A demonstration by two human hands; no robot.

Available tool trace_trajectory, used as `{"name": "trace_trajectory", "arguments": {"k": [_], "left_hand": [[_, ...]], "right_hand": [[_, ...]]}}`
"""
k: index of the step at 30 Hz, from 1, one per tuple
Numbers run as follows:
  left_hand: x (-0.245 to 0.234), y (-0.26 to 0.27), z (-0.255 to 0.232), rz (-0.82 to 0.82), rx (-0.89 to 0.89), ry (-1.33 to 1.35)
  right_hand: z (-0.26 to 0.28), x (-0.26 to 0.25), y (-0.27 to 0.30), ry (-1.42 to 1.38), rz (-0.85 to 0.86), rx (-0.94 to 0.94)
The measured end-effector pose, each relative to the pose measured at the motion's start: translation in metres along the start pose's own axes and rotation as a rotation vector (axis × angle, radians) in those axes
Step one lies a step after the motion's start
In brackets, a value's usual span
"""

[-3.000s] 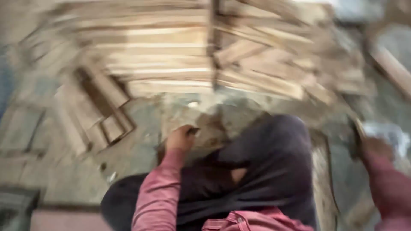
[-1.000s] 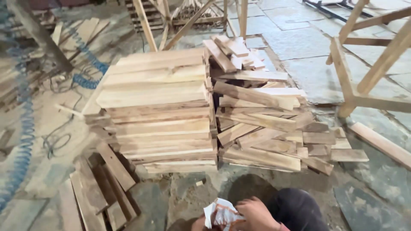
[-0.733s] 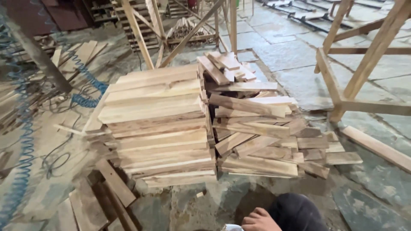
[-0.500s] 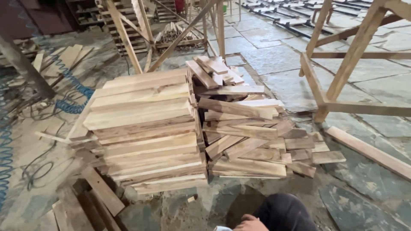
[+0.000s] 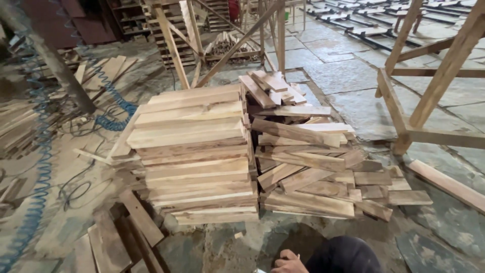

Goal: Joining wooden planks together using glue and small wooden blocks.

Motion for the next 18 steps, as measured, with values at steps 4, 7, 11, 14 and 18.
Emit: {"name": "trace_trajectory", "arguments": {"k": [4,7,11,14,18], "left_hand": [[0.005,0.008,-0.008,-0.066,-0.117,0.002],[0.004,0.04,-0.014,-0.131,-0.29,0.02],[0.016,0.057,-0.012,-0.142,-0.423,0.116],[0.024,0.067,-0.01,-0.072,-0.515,0.162],[0.032,0.065,0.0,-0.096,-0.534,0.224]], "right_hand": [[0.181,0.17,-0.08,1.728,0.375,-0.101],[0.276,0.233,-0.089,1.634,0.284,-0.082],[0.309,0.253,-0.089,1.711,0.153,-0.005],[0.3,0.255,-0.084,1.681,0.153,0.089],[0.286,0.233,-0.075,1.618,0.099,0.091]]}}
Point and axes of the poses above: each hand's wrist, its own y-axis away from the middle knuckle, its own x-axis out of the palm, z = x × y, the point moved 7 cm from there along -y, towards the middle knuckle, and after that the axes turned 4 degrees about y, right-handed, at the moved point
